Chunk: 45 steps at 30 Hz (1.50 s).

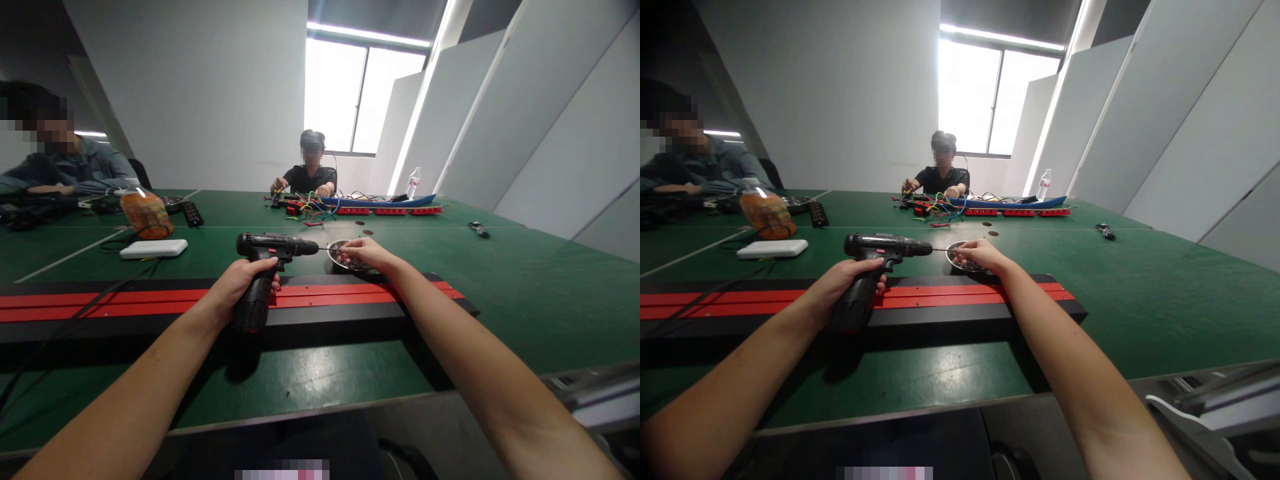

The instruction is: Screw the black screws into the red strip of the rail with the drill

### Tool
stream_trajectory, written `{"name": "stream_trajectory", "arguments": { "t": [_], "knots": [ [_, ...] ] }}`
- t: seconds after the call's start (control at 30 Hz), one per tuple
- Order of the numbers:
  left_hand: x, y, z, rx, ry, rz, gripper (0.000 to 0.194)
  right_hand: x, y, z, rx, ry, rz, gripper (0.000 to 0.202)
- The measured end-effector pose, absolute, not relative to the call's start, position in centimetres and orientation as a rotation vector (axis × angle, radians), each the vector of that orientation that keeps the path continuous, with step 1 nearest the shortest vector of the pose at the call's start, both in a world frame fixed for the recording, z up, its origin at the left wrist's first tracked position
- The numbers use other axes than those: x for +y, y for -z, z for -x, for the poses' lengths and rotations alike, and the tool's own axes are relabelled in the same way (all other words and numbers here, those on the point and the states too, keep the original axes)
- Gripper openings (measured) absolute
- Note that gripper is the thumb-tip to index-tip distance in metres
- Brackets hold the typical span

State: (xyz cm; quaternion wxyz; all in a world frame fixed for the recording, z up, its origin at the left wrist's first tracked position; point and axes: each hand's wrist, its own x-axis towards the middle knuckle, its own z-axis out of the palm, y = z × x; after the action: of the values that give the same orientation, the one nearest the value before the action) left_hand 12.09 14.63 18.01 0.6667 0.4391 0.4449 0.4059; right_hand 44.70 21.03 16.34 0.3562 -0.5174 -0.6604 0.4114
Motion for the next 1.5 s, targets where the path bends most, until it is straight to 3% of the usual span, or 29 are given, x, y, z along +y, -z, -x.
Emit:
{"name": "stream_trajectory", "arguments": {
  "t": [0.63,1.13,1.5],
  "knots": [
    [14.28,-18.39,-12.24,1.017,-0.905,-0.978,0.022,20.53,-16.73,-44.41,-1.773,-0.999,1.36,0.03],
    [14.56,-18.09,-12.1,1.016,-0.904,-0.99,0.024,21.0,-16.45,-44.75,-1.738,-1.069,1.347,0.022],
    [14.51,-17.99,-12.09,1.005,-0.902,-1.003,0.026,21.38,-16.13,-45.13,-1.798,-1.031,1.335,0.03]
  ]
}}
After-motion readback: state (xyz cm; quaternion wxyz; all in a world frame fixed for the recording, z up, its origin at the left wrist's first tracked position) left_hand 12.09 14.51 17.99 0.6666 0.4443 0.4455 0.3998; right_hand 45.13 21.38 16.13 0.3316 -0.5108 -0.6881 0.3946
